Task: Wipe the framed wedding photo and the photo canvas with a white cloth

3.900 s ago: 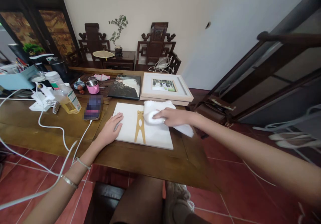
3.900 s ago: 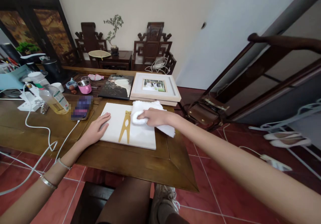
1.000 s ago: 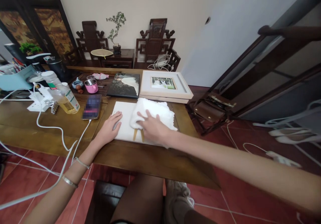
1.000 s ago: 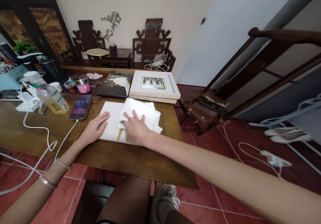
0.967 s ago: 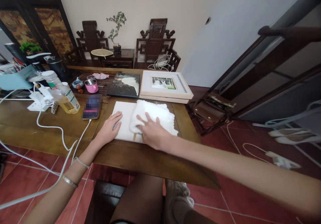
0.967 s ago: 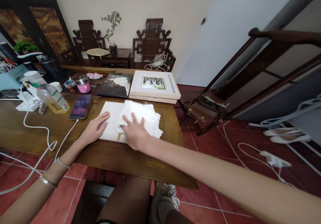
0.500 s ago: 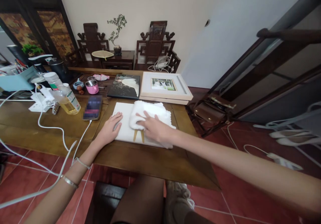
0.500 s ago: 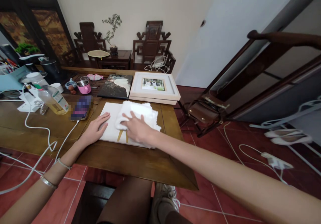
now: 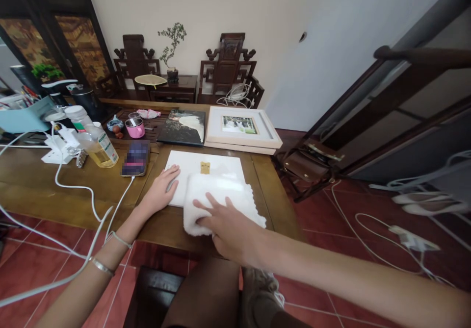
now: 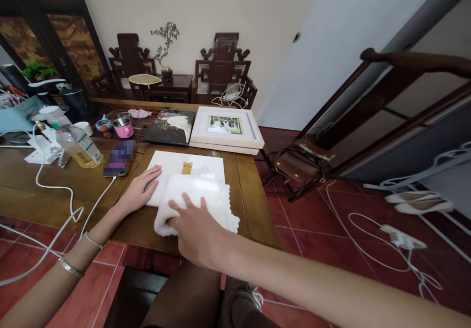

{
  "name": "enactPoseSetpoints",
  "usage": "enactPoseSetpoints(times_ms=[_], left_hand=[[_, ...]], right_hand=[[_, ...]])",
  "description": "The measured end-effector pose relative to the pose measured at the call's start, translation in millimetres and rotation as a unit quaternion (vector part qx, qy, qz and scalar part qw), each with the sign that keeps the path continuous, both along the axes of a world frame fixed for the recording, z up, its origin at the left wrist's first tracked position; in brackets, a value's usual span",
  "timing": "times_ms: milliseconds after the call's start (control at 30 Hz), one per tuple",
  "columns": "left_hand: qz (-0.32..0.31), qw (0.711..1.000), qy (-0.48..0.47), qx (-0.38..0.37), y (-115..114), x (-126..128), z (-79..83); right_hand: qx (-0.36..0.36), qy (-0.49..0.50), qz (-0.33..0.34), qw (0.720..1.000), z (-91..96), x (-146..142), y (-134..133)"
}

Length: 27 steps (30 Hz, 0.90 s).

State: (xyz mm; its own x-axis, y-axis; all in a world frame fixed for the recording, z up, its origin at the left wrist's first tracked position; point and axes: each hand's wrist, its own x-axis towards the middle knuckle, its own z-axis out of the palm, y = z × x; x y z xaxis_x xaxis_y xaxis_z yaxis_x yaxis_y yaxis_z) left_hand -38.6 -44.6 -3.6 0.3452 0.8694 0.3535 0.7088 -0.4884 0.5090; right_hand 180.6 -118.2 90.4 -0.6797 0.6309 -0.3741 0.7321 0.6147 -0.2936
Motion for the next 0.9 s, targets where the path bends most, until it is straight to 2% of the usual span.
enactPoseSetpoints(times_ms=[67, 133, 233, 367, 467, 567, 667, 800, 900], left_hand=[[0.001, 1.000, -0.004, -0.003, 0.0, 0.1, 0.1], [0.002, 1.000, -0.008, -0.005, 0.0, 0.2, -0.2], [0.003, 1.000, -0.006, -0.007, 0.3, 0.1, -1.0], [0.003, 1.000, -0.002, -0.007, 1.0, -0.4, -1.7], [0.004, 1.000, 0.000, -0.006, 1.4, -0.4, -1.8], [0.004, 1.000, -0.003, -0.005, 1.1, -0.4, -1.5], [0.000, 1.000, -0.005, -0.010, 0.2, -0.1, -0.5], [0.000, 1.000, 0.004, -0.020, -0.6, 0.6, 2.1], [0.000, 1.000, 0.017, -0.021, -0.6, 1.0, 3.1]], right_hand=[[-0.051, 0.034, 0.002, 0.998, 9.3, 7.7, 10.2], [-0.067, 0.087, -0.006, 0.994, 13.2, 16.7, 30.5], [-0.015, 0.126, -0.025, 0.992, 6.8, 25.3, 69.2], [0.069, 0.049, -0.052, 0.995, -11.0, 16.9, 111.7], [0.118, -0.008, -0.064, 0.991, -20.4, 0.2, 122.3], [0.154, -0.045, -0.061, 0.985, -24.6, -14.0, 106.9], [0.148, -0.057, -0.036, 0.987, -20.0, -20.2, 68.9], [0.096, -0.041, 0.049, 0.993, 0.5, -17.6, 15.4], [0.054, -0.015, 0.092, 0.994, 12.1, -12.0, 1.7]])
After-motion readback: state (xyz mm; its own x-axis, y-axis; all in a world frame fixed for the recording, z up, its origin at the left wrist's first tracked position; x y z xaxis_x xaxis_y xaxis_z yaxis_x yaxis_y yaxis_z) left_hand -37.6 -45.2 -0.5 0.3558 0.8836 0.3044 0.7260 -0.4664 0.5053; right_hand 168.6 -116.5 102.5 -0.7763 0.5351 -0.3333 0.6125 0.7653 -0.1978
